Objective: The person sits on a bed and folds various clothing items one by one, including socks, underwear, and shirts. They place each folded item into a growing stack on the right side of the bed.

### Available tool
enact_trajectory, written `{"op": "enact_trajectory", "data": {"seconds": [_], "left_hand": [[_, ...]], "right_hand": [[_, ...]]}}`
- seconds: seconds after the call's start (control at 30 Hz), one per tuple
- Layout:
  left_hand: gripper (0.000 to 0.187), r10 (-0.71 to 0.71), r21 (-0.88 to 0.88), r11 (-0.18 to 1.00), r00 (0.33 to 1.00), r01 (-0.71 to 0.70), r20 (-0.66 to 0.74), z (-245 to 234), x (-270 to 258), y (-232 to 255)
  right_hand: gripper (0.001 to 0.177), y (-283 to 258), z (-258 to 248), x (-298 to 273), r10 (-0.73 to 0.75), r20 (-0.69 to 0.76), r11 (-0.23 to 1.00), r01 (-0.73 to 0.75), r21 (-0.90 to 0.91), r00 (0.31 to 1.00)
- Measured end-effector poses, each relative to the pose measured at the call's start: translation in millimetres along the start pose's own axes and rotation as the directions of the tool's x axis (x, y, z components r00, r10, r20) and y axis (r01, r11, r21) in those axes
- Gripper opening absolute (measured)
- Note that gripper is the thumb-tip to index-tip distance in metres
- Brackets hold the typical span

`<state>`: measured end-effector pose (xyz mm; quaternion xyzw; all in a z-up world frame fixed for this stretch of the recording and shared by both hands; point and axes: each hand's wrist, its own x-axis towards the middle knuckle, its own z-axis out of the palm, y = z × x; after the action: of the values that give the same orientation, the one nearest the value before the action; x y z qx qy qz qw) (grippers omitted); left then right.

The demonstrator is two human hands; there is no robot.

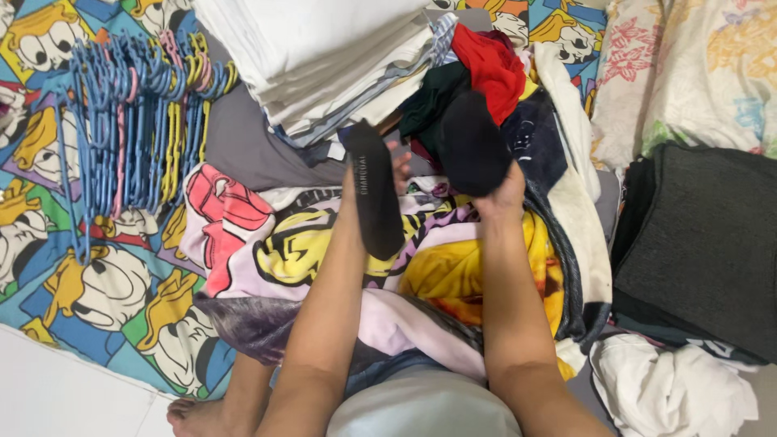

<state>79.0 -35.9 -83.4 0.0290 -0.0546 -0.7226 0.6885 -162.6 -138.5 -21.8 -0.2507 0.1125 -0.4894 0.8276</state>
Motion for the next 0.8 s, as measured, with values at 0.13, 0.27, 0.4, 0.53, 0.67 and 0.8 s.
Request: {"op": "enact_trajectory", "data": {"seconds": [0.13, 0.27, 0.4, 0.53, 0.67, 0.8], "left_hand": [[0.056, -0.071, 0.052, 0.996, 0.996, 0.074, -0.045, 13.6, 0.3, -19.7], [0.048, 0.026, 0.042, 0.999, 0.996, -0.022, -0.091, 21.0, -6.9, -39.6], [0.028, 0.297, 0.272, 0.912, 0.952, -0.306, 0.075, 26.8, -9.9, -36.3], [0.033, 0.394, 0.39, 0.851, 0.918, -0.352, -0.03, 39.9, -16.5, -9.9], [0.029, 0.333, 0.537, 0.786, 0.942, -0.304, 0.046, 53.5, -18.2, -14.2], [0.02, 0.366, 0.713, 0.655, 0.931, -0.249, -0.011, 70.4, -16.2, -33.6]], "right_hand": [[0.06, -2.8, 75.8, -29.7, 0.092, 0.212, 0.984, -0.122, 0.131, 0.973], [0.069, 12.7, 108.3, -37.7, 0.194, 0.357, 0.954, -0.26, 0.148, 0.914], [0.068, 12.2, 87.7, -42.4, 0.232, 0.306, 0.968, -0.251, 0.023, 0.923], [0.06, -19.6, 72.0, -53.3, 0.37, 0.373, 0.917, -0.271, -0.291, 0.851], [0.072, -17.8, 73.1, -51.4, 0.366, 0.548, 0.921, -0.378, -0.095, 0.753], [0.043, 31.5, 66.8, -36.6, 0.232, -0.112, 0.874, -0.257, -0.412, 0.966]]}}
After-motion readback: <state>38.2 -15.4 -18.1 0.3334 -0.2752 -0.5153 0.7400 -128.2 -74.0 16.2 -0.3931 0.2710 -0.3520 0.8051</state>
